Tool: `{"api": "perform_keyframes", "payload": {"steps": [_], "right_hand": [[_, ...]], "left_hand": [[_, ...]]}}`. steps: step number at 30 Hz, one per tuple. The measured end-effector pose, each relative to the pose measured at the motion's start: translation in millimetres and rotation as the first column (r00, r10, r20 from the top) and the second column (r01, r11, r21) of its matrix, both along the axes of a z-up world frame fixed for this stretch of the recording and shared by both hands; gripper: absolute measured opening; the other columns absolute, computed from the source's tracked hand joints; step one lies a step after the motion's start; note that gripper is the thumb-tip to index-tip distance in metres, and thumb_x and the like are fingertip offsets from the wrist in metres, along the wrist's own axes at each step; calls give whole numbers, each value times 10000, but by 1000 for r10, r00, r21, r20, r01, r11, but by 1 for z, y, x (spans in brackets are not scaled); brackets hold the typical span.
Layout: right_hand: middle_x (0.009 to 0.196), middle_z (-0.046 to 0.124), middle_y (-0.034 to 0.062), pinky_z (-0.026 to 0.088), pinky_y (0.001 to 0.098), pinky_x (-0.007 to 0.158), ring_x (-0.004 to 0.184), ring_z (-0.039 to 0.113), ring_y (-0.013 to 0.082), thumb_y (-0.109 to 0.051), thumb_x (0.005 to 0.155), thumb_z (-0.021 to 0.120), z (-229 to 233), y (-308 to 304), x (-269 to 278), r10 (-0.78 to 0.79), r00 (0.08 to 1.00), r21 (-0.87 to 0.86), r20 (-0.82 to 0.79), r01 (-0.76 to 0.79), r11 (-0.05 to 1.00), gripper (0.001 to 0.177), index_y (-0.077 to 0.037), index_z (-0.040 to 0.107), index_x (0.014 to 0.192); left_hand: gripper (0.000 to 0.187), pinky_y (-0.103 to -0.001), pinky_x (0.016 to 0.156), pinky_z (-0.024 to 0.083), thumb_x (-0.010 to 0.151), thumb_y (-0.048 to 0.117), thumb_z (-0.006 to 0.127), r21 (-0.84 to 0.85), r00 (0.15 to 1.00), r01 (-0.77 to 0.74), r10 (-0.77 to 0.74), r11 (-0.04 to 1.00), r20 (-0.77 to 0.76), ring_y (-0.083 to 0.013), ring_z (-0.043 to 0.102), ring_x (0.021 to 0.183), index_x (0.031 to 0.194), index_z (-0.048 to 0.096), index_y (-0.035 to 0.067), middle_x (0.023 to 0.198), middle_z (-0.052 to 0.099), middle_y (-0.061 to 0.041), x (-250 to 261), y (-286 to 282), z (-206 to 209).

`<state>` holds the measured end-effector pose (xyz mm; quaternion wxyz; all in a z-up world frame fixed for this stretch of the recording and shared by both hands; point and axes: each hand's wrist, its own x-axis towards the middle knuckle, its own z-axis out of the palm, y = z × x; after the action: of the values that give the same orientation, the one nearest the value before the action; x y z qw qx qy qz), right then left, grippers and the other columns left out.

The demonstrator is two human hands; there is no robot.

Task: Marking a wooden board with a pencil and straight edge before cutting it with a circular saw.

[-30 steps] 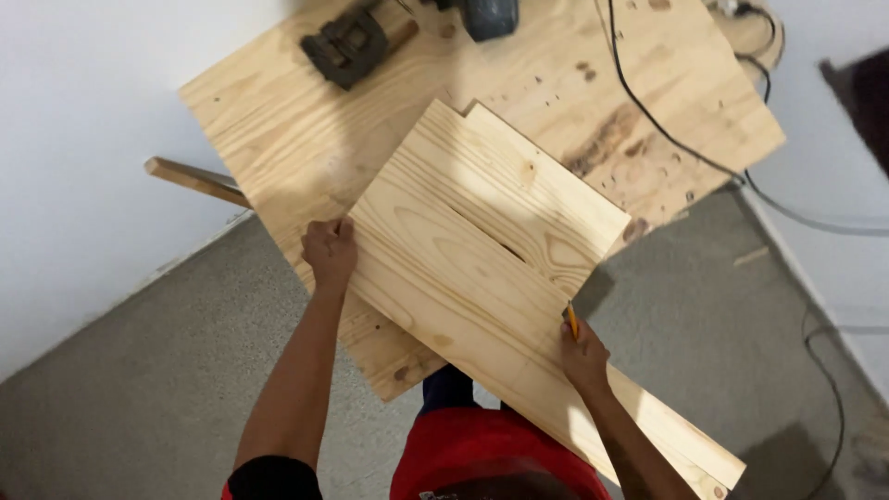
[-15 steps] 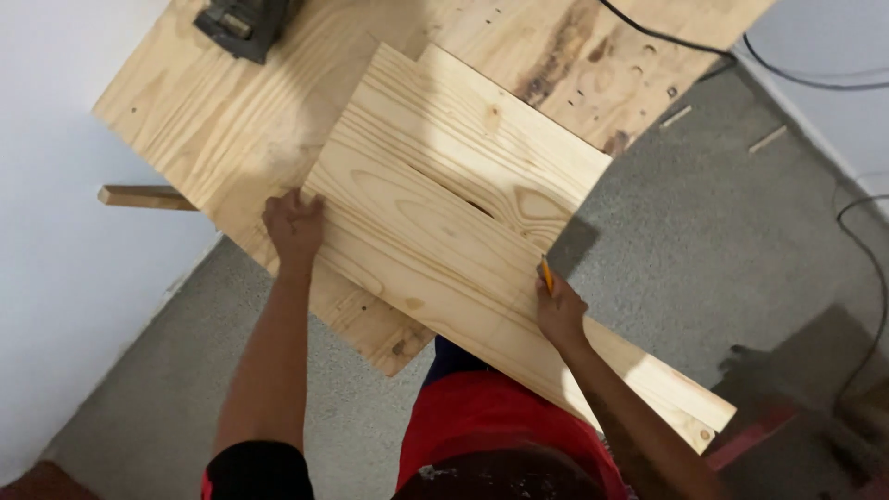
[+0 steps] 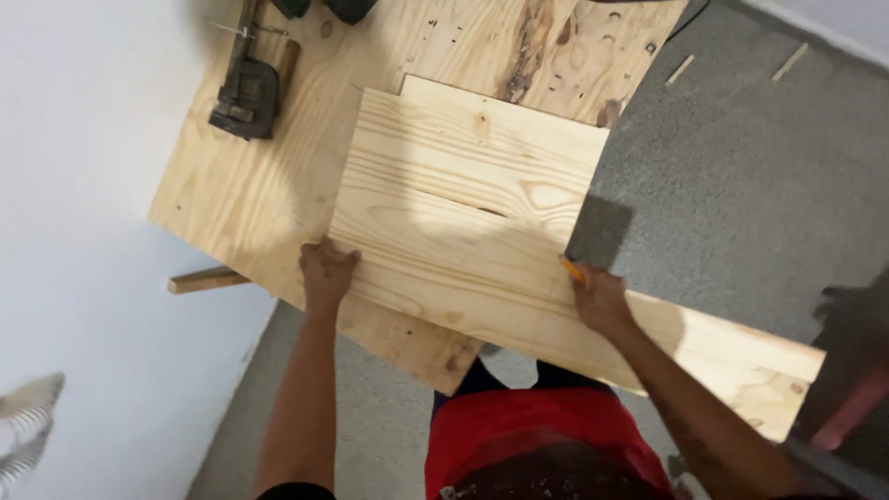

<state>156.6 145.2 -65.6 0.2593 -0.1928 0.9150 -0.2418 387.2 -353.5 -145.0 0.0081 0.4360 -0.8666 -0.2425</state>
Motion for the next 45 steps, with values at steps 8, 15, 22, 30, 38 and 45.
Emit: {"api": "perform_keyframes", "payload": {"steps": [8, 15, 22, 30, 38, 45], "right_hand": [[1027, 773, 190, 524, 532, 985, 1082, 697, 452, -389, 1001, 586, -58, 26, 78, -321, 915, 49, 242, 319, 946, 330, -171, 769, 1170], [1048, 771, 222, 518, 544, 1018, 1102, 696, 451, -351, 1018, 566, -52, -8, 143, -443, 857, 108, 264, 430, 896, 330, -158, 766, 1195], [1093, 757, 248, 518, 570, 1020, 1122, 679, 483, -301, 1005, 541, -8, -35, 133, -451, 840, 90, 302, 446, 890, 349, -103, 744, 1209], [1279, 741, 94, 427, 510, 1113, 1241, 672, 303, -193, 988, 492, -33, -28, 160, -213, 975, 144, -71, 221, 965, 423, -143, 632, 1384], [1548, 552, 150, 436, 576, 1052, 1397, 520, 403, -208, 1090, 347, 22, -70, 66, -64, 929, -74, -363, 40, 996, 453, -80, 603, 1441], [1664, 467, 7, 438, 464, 1156, 1548, 385, 318, -277, 1061, 383, 25, -129, -1, 294, 920, 333, -260, -200, 922, 433, -180, 709, 1329]], "left_hand": [[288, -339, 781, 513, 934, 224, 676, 737, 711, 43, 497, 675, -497, -175, 525, 833, 1179, 704, 76, 890, 486, 28, -1, -10, -24], [132, -260, 671, 519, 980, 23, 618, 974, 491, 168, 844, 151, -216, -139, 516, 774, 866, 627, 90, 756, 446, 45, -4, -37, 41], [550, -473, 977, 552, 929, 370, 727, 109, 909, 396, -406, 912, 98, -319, 500, 1263, 1350, 582, 46, 1328, 482, -105, -5, -39, 76], [792, -535, 893, 619, 872, 491, 734, 55, 822, 487, -478, 872, 309, -340, 507, 1244, 1455, 501, 9, 1289, 476, -138, -8, -48, 68], [1187, -686, 1216, 42, 821, 404, 849, 181, 747, 559, -586, 809, 314, -505, -2, 1557, 1644, 96, -2, 1686, -15, -329, 1, 3, 148], [1107, -613, 1244, 103, 925, 767, 459, 221, 708, 643, -679, 733, 195, -555, -33, 1536, 1640, 63, 19, 1666, -30, -359, 41, 17, 110]]}}
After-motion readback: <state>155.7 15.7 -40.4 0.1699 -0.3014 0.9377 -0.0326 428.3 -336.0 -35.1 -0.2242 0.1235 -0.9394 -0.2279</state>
